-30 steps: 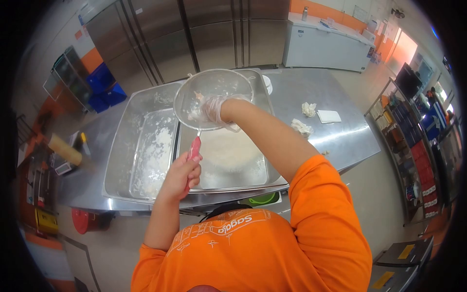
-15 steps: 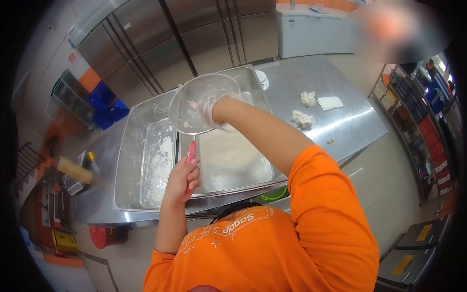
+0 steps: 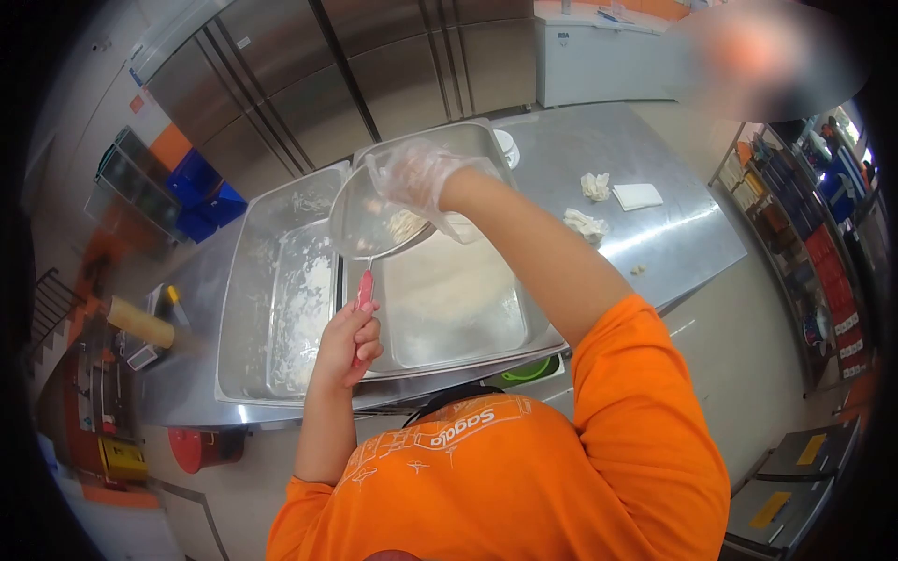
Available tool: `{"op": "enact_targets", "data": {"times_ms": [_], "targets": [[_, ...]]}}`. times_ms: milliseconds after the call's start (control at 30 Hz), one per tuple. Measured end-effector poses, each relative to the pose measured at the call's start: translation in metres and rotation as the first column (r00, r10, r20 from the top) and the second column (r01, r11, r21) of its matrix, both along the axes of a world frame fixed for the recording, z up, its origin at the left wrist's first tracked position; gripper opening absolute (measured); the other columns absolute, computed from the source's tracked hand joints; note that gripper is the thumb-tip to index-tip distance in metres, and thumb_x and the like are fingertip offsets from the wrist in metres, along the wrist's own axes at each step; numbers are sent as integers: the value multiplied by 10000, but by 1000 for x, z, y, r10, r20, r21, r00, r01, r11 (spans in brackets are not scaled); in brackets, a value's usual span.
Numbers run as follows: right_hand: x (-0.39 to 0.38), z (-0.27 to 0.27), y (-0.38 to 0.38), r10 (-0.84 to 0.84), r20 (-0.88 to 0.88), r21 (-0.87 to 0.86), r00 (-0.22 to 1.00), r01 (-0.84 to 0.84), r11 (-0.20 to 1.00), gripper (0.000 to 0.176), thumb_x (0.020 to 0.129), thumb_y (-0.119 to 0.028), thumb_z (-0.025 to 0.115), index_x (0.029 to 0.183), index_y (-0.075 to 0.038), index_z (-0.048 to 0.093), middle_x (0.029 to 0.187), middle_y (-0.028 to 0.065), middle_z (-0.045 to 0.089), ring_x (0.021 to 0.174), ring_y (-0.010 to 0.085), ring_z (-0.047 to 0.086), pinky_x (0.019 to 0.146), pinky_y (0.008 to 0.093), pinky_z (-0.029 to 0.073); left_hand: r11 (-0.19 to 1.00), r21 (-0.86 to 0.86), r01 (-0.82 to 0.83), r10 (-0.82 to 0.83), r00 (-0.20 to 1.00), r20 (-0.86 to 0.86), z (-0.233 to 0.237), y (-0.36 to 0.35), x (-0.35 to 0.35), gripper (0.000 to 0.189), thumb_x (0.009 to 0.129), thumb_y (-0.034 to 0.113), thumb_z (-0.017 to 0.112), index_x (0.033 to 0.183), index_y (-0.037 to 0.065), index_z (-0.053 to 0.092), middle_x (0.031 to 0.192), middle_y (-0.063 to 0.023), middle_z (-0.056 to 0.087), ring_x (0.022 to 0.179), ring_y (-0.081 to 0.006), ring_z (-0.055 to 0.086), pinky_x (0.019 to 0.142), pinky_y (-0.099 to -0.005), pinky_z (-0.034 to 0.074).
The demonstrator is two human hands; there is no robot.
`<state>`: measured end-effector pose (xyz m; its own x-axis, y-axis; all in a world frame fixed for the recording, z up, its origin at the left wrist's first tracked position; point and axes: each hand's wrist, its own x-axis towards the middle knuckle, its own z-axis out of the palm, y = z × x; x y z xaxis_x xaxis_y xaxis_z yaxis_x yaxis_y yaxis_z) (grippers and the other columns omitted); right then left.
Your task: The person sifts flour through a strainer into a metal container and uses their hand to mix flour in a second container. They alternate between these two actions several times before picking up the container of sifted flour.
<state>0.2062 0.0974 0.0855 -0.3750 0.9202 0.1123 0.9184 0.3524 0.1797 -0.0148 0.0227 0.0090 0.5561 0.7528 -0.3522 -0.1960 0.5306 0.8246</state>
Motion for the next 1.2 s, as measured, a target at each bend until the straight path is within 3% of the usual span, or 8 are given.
{"op": "enact_targets", "data": {"times_ms": [233, 333, 433, 633, 767, 1033, 1100, 1200], "targets": [[15, -13, 18, -178, 318, 337, 931, 64, 939, 326, 831, -314, 446, 1027, -61, 512, 902, 87, 535, 837, 187, 523, 750, 292, 430, 997, -41, -63, 66, 994, 84, 11, 7, -15, 95, 859, 159, 452, 886, 68, 466, 520, 47, 312, 390, -38, 248, 359, -163, 232], [17, 5, 3, -129, -319, 388, 939, 253, 886, 300, 807, -314, 530, 911, -35, 568, 824, 67, 565, 757, 138, 526, 697, 241, 432, 995, 56, -77, 70, 990, 119, 33, 17, -47, 100, 854, 161, 466, 885, 66, 467, 536, 48, 323, 398, -28, 247, 345, -160, 215], [7, -3, 1, -28, -940, 143, 339, 468, 872, 233, 786, -239, 593, 900, -36, 594, 845, 68, 594, 809, 135, 526, 740, 248, 410, 971, 162, -177, 163, 982, 96, 58, 13, -104, 119, 851, 150, 465, 920, 53, 471, 541, 41, 329, 407, -22, 254, 340, -156, 201], [-82, -60, 21, 312, -524, 336, 793, -144, 931, 284, 754, -254, 601, 951, -55, 555, 931, 111, 517, 881, 284, 475, 794, 351, 374, 813, 285, -507, 536, 844, -28, 66, -46, -213, 190, 861, 144, 406, 987, 10, 453, 492, 34, 296, 339, -30, 224, 316, -165, 178], [-204, -74, 30, 597, -472, -11, 648, -682, 731, 597, 731, -273, 619, 1215, -34, 363, 1185, 196, 401, 1108, 309, 383, 953, 355, 299, 657, 299, -692, 732, 681, -33, 38, -89, -276, 184, 867, 165, 417, 978, 22, 447, 488, 56, 288, 317, -16, 193, 292, -151, 164], [-323, -192, 84, 869, -101, -531, 484, -765, 364, 762, 698, -473, 564, 1297, -106, 269, 1340, 194, 216, 1241, 304, 221, 1015, 436, 186, 430, 264, -863, 902, 426, -73, 1, -139, -372, 173, 860, 136, 419, 967, 1, 403, 452, 24, 294, 284, -46, 226, 275, -168, 174], [-334, -227, 99, 958, -278, -435, 72, -898, -59, 782, 692, -504, 540, 1325, -171, 224, 1364, 187, 160, 1254, 312, 192, 1018, 468, 144, 401, 238, -885, 916, 390, -93, -8, -146, -398, 187, 860, 148, 426, 968, -2, 399, 446, 24, 296, 284, -47, 224, 274, -168, 176], [-346, -245, 87, 943, -309, -440, 124, -898, -26, 743, 695, -468, 563, 1311, -185, 257, 1352, 192, 186, 1248, 325, 198, 1005, 481, 163, 378, 198, -904, 924, 355, -141, -21, -154, -429, 212, 858, 171, 441, 966, -5, 394, 438, 25, 298, 282, -48, 222, 273, -169, 180]]}}
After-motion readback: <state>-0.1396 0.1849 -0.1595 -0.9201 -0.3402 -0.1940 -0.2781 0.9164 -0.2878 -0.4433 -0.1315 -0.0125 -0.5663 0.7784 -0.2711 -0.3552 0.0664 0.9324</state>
